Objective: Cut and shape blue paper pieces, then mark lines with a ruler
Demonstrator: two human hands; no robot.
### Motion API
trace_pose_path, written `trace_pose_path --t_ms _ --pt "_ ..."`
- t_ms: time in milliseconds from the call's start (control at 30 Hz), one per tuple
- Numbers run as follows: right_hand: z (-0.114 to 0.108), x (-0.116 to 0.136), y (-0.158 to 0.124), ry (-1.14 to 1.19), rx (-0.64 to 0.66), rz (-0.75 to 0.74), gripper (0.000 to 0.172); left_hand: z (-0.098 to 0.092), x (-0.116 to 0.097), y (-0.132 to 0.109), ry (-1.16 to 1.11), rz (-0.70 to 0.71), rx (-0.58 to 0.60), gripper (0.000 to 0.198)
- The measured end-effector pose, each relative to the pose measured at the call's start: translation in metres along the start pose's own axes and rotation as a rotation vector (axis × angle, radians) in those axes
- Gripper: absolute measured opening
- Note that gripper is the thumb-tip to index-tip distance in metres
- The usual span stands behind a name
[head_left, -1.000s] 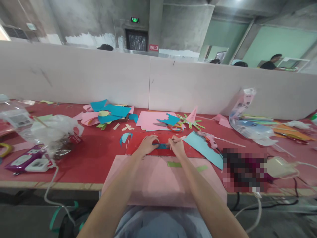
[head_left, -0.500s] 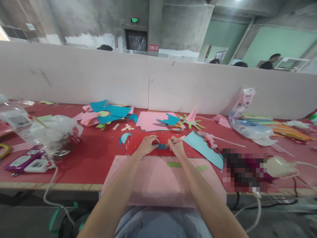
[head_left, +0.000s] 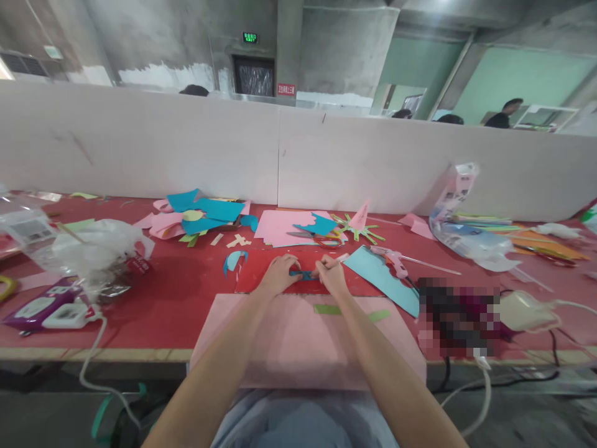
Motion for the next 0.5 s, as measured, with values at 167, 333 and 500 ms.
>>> trace_pose_path --t_ms 167,333,500 --pt "-0.0035 0.002 0.0008 0.144 -0.058 -0.002 0.035 0.0033 0.0047 -0.0002 -0.022 -0.012 0.024 0.012" --pt "-0.0042 0.004 0.0002 0.009 -0.055 -0.024 0.041 0.0034 0.0053 0.0005 -0.052 -0.001 0.037 0.013" --pt "-0.0041 -0.0015 0.0006 -0.102 -0.044 -0.002 0.038 0.0041 0.0067 0.0001 -0.065 -0.009 0.045 0.013"
Point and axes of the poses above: each hand's wrist, its own y-axis towards the middle knuckle, its own z-axis out of the palm, x = y × z, the point moved 7 cm from there along y, towards the middle knuckle, and after that the axes turned 4 degrees about -z, right-handed, at the moved point
